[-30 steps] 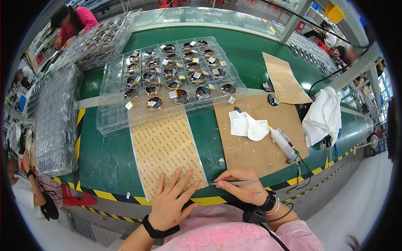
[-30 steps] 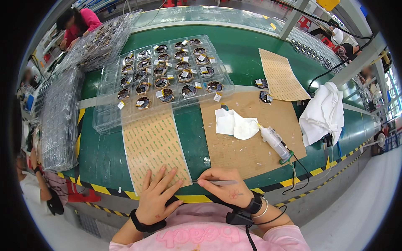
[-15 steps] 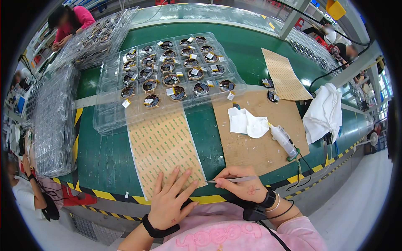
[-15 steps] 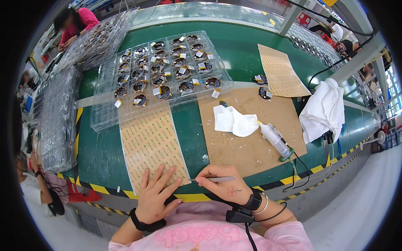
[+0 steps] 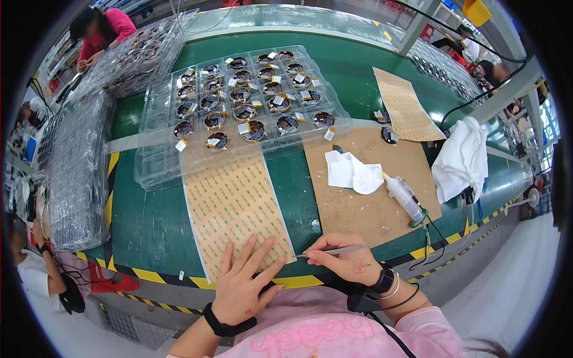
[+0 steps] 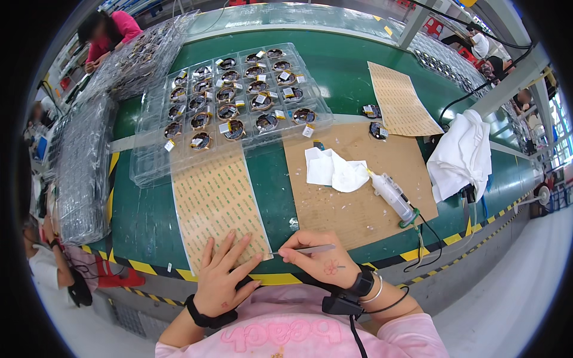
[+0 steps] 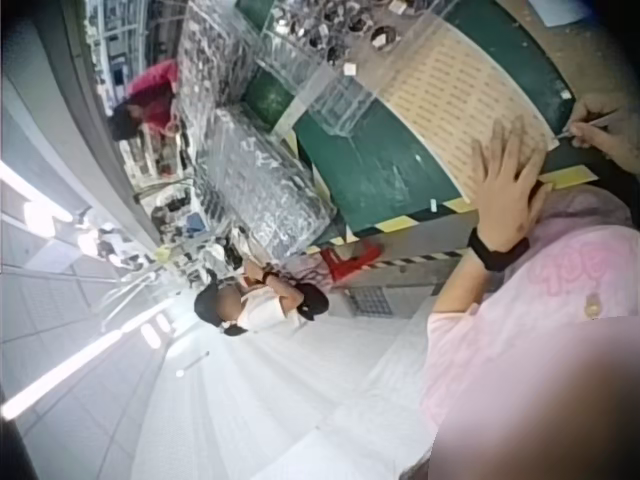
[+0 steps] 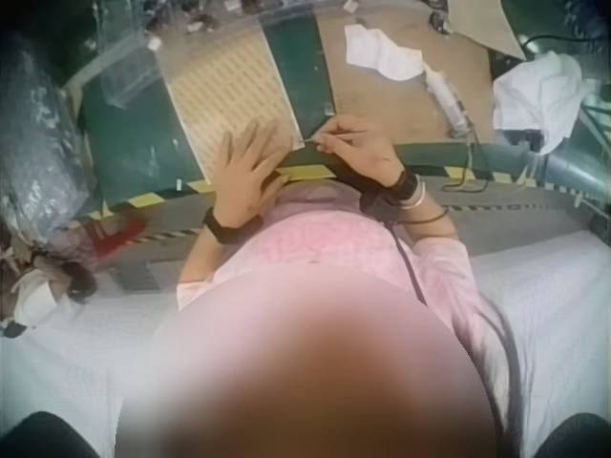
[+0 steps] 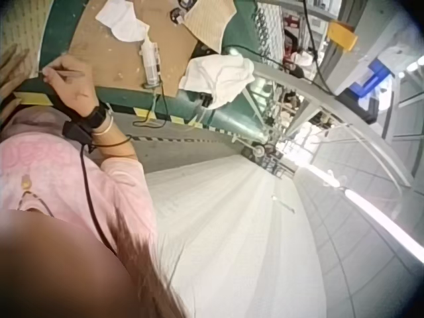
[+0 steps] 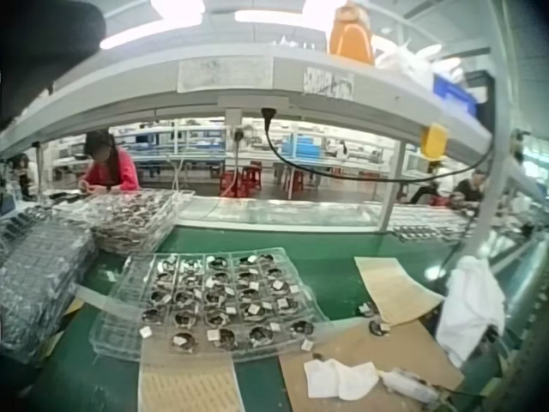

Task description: Assembling small electronic cooling fans by placing components into housings and applying labels.

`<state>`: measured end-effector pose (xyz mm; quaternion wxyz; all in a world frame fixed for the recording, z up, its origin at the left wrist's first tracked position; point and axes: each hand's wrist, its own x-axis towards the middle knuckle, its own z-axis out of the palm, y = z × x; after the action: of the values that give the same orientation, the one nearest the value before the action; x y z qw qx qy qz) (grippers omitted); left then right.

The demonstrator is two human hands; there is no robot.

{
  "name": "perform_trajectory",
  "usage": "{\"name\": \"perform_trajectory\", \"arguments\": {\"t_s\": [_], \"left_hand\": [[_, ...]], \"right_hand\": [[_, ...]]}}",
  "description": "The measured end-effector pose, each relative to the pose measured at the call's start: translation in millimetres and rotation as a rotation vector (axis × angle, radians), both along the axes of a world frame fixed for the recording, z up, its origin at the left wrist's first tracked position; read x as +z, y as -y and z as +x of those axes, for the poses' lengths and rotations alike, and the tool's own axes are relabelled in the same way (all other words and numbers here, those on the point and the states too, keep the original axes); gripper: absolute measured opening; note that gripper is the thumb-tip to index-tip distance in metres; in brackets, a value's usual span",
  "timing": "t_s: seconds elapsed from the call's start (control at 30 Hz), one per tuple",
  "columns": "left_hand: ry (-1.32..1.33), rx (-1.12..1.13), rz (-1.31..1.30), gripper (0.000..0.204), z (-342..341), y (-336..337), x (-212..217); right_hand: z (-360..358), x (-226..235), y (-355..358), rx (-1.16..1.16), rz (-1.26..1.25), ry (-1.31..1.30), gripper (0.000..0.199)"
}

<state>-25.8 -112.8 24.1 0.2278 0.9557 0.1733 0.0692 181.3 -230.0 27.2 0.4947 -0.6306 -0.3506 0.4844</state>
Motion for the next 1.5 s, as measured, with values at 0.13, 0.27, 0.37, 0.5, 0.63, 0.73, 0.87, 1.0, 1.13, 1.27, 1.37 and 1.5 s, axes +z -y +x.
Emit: {"name": "perform_trajectory", "arguments": {"t_s": [0.13, 0.27, 0.37, 0.5, 0.63, 0.73, 0.87, 1.0, 1.13, 1.27, 1.37, 1.5], "left_hand": [[0.01, 0.004, -0.004, 0.048, 0, -1, -1], [0.022, 0.004, -0.009, 0.044, -1, 0, -1], [0.027, 0.003, -0.015, 0.042, -1, 0, -2], [0.04, -0.003, -0.021, 0.039, -2, -1, -3], [0.053, -0.008, -0.024, 0.038, -2, -1, -4], [0.055, -0.009, -0.027, 0.037, -2, -2, -4], [0.051, -0.008, -0.027, 0.036, -2, -2, -3], [0.055, -0.008, -0.025, 0.036, -2, -2, -4], [0.05, -0.009, -0.032, 0.036, -2, -2, -4], [0.051, -0.009, -0.031, 0.036, -2, -2, -3], [0.051, -0.004, -0.037, 0.036, -1, -1, -3], [0.049, -0.006, -0.037, 0.036, -1, -1, -2]], "right_hand": [[4, 1, 0, -0.014, -0.04, 0.035, 0.009], [5, -1, 1, 0.072, 0.058, 0.074, 0.01], [6, 3, -2, 0.19, 0.135, 0.269, 0.011], [8, -2, -4, 0.237, 0.334, 0.401, 0.014], [6, -6, -3, 0.198, 0.368, 0.425, 0.013], [5, -2, -4, 0.164, 0.246, 0.341, 0.012], [8, 3, -8, 0.171, 0.169, 0.337, 0.012], [9, 5, -11, 0.187, 0.16, 0.356, 0.011], [8, 11, -9, 0.171, 0.11, 0.359, 0.01], [7, 9, -5, 0.128, 0.094, 0.342, 0.009], [7, 8, -4, 0.108, 0.095, 0.337, 0.009], [6, 6, -2, 0.119, 0.073, 0.322, 0.01]]}}
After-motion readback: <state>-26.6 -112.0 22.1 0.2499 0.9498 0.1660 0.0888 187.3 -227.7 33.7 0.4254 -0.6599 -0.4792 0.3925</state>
